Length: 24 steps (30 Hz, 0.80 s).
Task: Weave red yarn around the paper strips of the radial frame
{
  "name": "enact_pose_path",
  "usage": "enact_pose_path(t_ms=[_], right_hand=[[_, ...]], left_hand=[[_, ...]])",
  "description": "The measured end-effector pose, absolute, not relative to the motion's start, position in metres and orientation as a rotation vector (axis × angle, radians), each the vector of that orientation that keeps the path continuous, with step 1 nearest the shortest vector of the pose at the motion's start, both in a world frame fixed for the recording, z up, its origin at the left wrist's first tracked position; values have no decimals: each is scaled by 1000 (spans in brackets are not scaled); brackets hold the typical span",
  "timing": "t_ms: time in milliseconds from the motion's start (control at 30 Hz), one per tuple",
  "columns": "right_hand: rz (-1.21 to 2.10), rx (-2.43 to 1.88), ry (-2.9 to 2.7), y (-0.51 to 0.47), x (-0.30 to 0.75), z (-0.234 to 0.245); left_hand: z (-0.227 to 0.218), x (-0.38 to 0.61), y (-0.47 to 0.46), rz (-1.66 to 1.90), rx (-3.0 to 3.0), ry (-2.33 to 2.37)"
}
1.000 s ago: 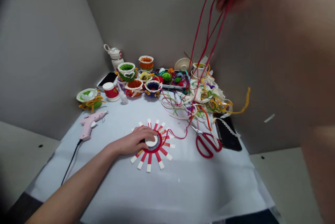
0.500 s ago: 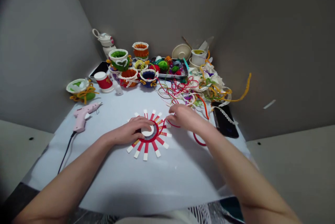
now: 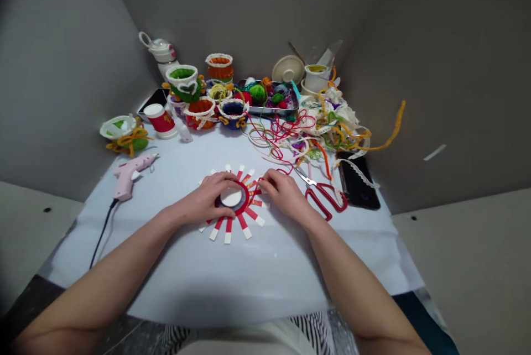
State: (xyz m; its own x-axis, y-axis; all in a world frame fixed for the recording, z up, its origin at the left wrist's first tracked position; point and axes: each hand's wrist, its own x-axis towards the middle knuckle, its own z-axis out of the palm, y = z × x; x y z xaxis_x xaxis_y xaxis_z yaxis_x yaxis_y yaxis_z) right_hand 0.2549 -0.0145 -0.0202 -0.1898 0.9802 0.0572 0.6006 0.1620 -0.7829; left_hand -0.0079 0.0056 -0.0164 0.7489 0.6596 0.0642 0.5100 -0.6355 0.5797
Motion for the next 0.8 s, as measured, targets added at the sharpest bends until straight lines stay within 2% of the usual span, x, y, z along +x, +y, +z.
enact_pose_path(t_ms=[233,333,633,800], right_hand=[[1365,-1319,-1394,-13,264,-17],[1450,-1350,-1430,-15,270,-13],[1185,-1328,-1947,-27,276,-13],[876,-1199,-2190,-49,275,-12]], left_hand=[[-11,-5,3,324,2389,945],[-7,-10,5,346,2390,894],[-9,-24,14,295,2352,787],[-10,-25,18,281,2320,764]])
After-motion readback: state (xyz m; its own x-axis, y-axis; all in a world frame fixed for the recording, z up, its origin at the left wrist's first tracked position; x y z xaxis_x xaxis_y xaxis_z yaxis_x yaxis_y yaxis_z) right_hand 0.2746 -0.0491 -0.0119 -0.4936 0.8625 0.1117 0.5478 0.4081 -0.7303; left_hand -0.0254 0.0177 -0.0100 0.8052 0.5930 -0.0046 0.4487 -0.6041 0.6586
